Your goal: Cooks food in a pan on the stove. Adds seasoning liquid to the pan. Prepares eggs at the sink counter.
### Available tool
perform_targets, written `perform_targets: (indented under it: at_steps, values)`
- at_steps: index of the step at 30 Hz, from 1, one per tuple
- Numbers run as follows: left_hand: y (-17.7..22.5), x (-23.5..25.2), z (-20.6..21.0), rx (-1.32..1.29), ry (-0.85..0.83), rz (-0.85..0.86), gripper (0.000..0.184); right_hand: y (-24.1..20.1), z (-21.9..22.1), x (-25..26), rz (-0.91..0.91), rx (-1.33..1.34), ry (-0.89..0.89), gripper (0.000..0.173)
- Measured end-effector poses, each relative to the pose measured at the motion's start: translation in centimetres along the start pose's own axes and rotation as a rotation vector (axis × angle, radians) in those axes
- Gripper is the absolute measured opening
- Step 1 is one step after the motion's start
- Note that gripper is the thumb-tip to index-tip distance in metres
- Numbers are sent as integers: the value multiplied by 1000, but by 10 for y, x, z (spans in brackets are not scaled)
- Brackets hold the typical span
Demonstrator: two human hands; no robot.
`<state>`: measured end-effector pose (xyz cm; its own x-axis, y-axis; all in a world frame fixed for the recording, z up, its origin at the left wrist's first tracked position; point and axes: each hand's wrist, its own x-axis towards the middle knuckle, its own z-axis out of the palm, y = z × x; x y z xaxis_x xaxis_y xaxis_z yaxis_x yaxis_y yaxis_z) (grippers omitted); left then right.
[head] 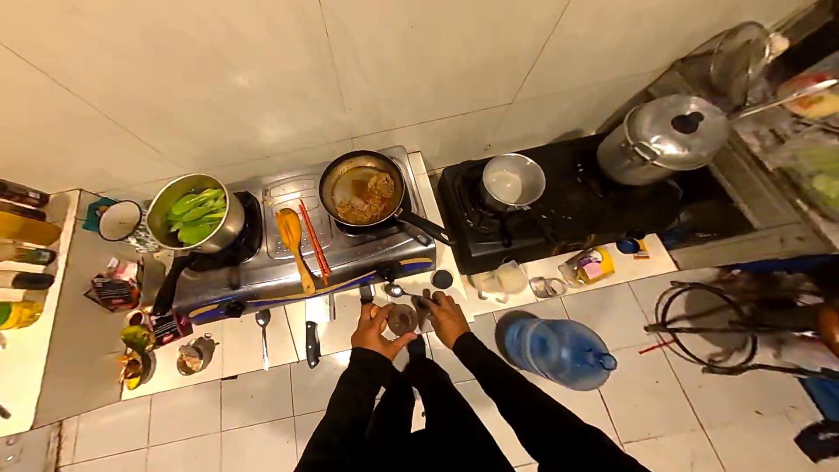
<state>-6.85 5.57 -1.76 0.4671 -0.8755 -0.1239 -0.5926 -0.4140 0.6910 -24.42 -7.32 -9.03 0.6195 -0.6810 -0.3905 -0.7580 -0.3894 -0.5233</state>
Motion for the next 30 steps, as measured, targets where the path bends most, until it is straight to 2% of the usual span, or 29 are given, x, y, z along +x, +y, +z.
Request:
perform_targets:
  at_steps: [4, 9, 11, 13, 15, 16, 18, 20, 23, 27, 29, 30]
  values:
    - [1, -1, -3, 2, -15, -11, 78, 2, 15, 19, 18, -27, -91, 46]
    - [3, -1, -2, 1, -34, -31, 78, 1, 14, 24, 33, -30, -152, 53]
    - [3, 0, -2, -4, -36, -31, 79, 1, 5, 19, 21, 99, -62, 55]
    - [3, 0, -6, -6, -61, -40, 79, -7, -18, 5, -45, 374, 140, 50]
    - [3, 1, -6, -21, -64, -36, 78, -23, -51, -11, -202, 594, 259, 39]
    - [2, 1, -6, -28, -61, -33, 78, -35, -68, -20, -307, 628, 227, 36]
    - [3, 2, -6, -22, -70, -32, 78, -59, -92, -34, -480, 522, 88, 32]
    - [5, 3, -7, -9, -95, -46, 78, -78, -104, -40, -539, 312, -38, 32]
    - [3, 4, -6, -5, -92, -31, 76, -96, -113, -38, -566, 63, -112, 32]
    - [10, 4, -10, 28, -130, -69, 76, -118, -119, -37, -745, -230, -233, 33]
    - [10, 5, -10, 52, -145, -77, 76, -126, -121, -35, -714, -296, -294, 28]
    - [9, 5, -9, 52, -137, -70, 76, -130, -121, -34, -640, -324, -324, 28]
